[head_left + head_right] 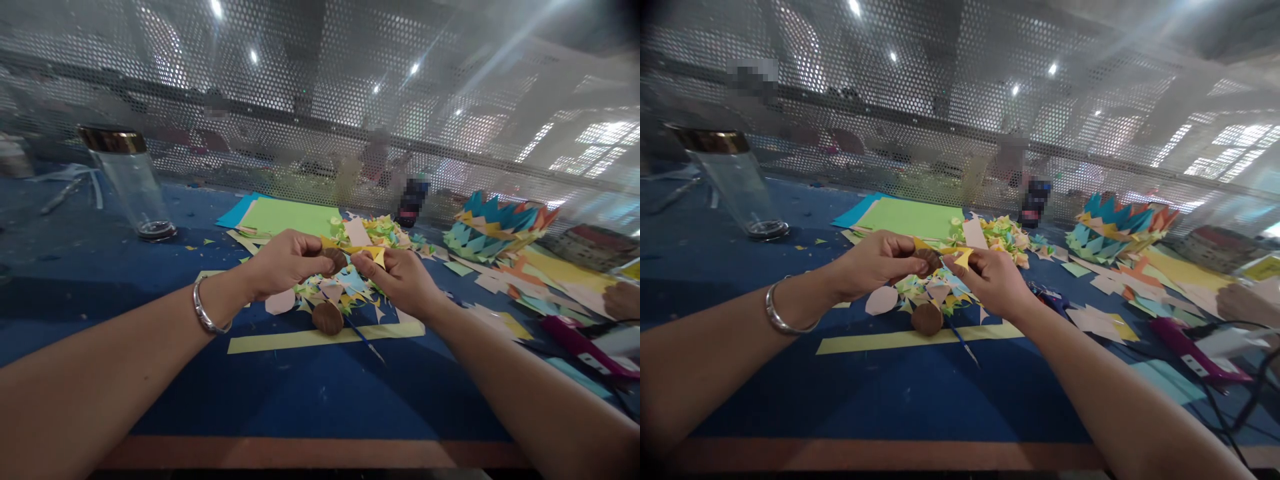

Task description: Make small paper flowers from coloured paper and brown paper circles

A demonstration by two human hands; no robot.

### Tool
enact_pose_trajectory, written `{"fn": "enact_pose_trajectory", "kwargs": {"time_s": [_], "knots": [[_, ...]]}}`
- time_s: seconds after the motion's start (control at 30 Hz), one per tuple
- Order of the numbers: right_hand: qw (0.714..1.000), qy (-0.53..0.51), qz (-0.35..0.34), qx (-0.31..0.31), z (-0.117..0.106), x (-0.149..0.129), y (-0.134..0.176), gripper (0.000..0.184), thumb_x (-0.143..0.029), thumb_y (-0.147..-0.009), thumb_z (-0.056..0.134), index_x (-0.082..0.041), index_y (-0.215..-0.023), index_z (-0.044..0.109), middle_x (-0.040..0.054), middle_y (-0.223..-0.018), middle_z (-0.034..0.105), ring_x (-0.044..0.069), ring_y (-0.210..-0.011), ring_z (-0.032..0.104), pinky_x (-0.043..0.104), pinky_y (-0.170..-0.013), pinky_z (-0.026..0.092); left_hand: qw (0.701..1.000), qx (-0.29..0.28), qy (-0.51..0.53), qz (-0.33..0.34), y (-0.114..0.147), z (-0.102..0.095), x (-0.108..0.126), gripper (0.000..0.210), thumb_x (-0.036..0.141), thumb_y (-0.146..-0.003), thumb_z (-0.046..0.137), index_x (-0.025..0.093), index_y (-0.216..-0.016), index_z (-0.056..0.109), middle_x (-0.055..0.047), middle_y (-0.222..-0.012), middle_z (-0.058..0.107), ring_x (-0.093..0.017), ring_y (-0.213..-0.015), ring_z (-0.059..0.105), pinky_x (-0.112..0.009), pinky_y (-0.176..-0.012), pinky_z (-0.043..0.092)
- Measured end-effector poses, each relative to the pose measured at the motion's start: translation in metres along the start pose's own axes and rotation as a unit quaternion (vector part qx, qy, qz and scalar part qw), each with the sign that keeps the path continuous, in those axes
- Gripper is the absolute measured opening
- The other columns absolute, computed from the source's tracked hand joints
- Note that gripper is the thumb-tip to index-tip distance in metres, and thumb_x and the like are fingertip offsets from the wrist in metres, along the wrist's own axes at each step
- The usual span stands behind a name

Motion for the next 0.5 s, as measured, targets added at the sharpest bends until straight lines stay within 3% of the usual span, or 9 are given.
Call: {"fn": "enact_pose_trajectory", "kwargs": {"time_s": [0.1,0.23,0.37,0.5], "knots": [[1.0,0.001,0.006,-0.012,0.001,0.001,-0.001,0.057,-0.068,-0.091,0.051,-0.02,-0.062,0.046,-0.0025,-0.059,0.036,0.011,-0.056,0.031,0.028,-0.051,0.022,1.0,0.01,-0.007,0.018,-0.002,-0.003,-0.004,0.015,0.03,-0.078,0.071,0.016,-0.077,0.075,0.003,-0.058,0.055,-0.007,-0.051,0.037,-0.022,-0.048,0.026],[0.998,-0.048,0.04,0.001,0.004,0.008,-0.002,0.053,-0.067,-0.09,0.053,-0.019,-0.068,0.056,-0.0034,-0.057,0.038,0.011,-0.052,0.029,0.028,-0.049,0.02,0.999,0.024,-0.008,0.034,-0.005,-0.005,-0.01,0.02,0.036,-0.08,0.07,0.017,-0.082,0.076,0.0,-0.068,0.063,-0.008,-0.055,0.042,-0.023,-0.05,0.028],[0.993,-0.106,0.042,0.028,0.008,0.01,-0.002,0.04,-0.058,-0.083,0.069,-0.019,-0.08,0.064,-0.0015,-0.063,0.051,0.012,-0.056,0.041,0.027,-0.051,0.029,0.999,-0.002,0.014,0.045,-0.007,0.001,-0.013,0.021,0.035,-0.082,0.071,0.016,-0.09,0.075,0.0,-0.07,0.063,-0.009,-0.058,0.045,-0.023,-0.054,0.033],[0.988,-0.154,0.017,0.029,0.013,0.004,-0.002,0.031,-0.049,-0.083,0.072,-0.019,-0.088,0.067,0.0026,-0.075,0.062,0.016,-0.068,0.053,0.029,-0.06,0.04,0.995,-0.042,0.054,0.069,-0.008,0.007,-0.011,0.019,0.025,-0.08,0.074,0.015,-0.096,0.069,-0.002,-0.084,0.068,-0.012,-0.075,0.059,-0.024,-0.068,0.044]]}}
Point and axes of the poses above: each hand's wrist, its own y-axis away from the middle knuckle, its own z-axis out of the palm, x = y × z, the point moved 4 cm from there along -y, towards the middle knuckle
